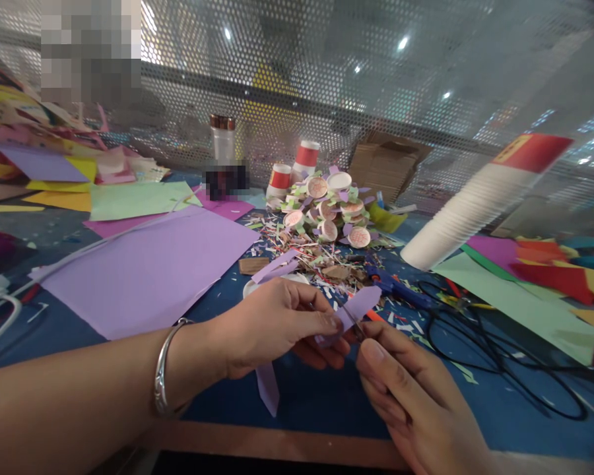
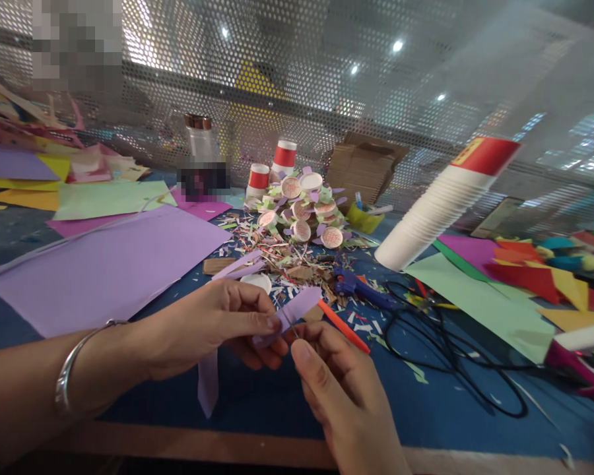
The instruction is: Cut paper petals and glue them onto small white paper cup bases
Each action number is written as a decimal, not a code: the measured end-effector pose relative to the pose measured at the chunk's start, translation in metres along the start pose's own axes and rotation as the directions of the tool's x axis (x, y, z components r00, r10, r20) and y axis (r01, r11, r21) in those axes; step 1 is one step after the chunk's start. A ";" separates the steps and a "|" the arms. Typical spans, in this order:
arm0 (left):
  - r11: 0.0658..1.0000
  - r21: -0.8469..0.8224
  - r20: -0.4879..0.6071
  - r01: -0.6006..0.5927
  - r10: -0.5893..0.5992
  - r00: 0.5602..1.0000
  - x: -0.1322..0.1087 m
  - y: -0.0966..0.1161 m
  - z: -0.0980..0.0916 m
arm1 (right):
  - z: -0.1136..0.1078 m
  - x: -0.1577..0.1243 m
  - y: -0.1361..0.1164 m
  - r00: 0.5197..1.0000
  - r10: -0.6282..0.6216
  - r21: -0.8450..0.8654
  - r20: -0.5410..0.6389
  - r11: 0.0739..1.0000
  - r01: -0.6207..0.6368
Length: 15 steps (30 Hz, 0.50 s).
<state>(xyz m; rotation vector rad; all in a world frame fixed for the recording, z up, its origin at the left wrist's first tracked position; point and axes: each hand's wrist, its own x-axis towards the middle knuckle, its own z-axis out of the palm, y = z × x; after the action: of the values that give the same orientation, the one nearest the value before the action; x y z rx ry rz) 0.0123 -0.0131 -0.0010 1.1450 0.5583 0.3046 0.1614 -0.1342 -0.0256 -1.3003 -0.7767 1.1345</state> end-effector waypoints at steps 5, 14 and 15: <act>1.000 0.026 0.007 -0.008 0.008 1.000 0.000 -0.001 -0.001 | 0.003 -0.002 -0.002 1.000 -0.001 -0.029 -0.013 1.000 0.001; 0.992 0.129 -0.019 -0.013 0.016 1.000 -0.001 0.003 -0.001 | -0.004 0.003 0.000 0.999 0.010 -0.087 0.034 0.996 -0.007; 0.987 0.162 -0.030 -0.010 0.015 0.999 0.000 0.004 -0.001 | -0.005 0.004 0.001 0.998 0.018 -0.090 0.054 0.996 -0.013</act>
<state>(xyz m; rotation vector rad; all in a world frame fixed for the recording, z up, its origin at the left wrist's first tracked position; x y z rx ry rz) 0.0118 -0.0110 0.0026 1.3028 0.6116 0.2925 0.1675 -0.1322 -0.0279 -1.3560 -0.8681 1.1629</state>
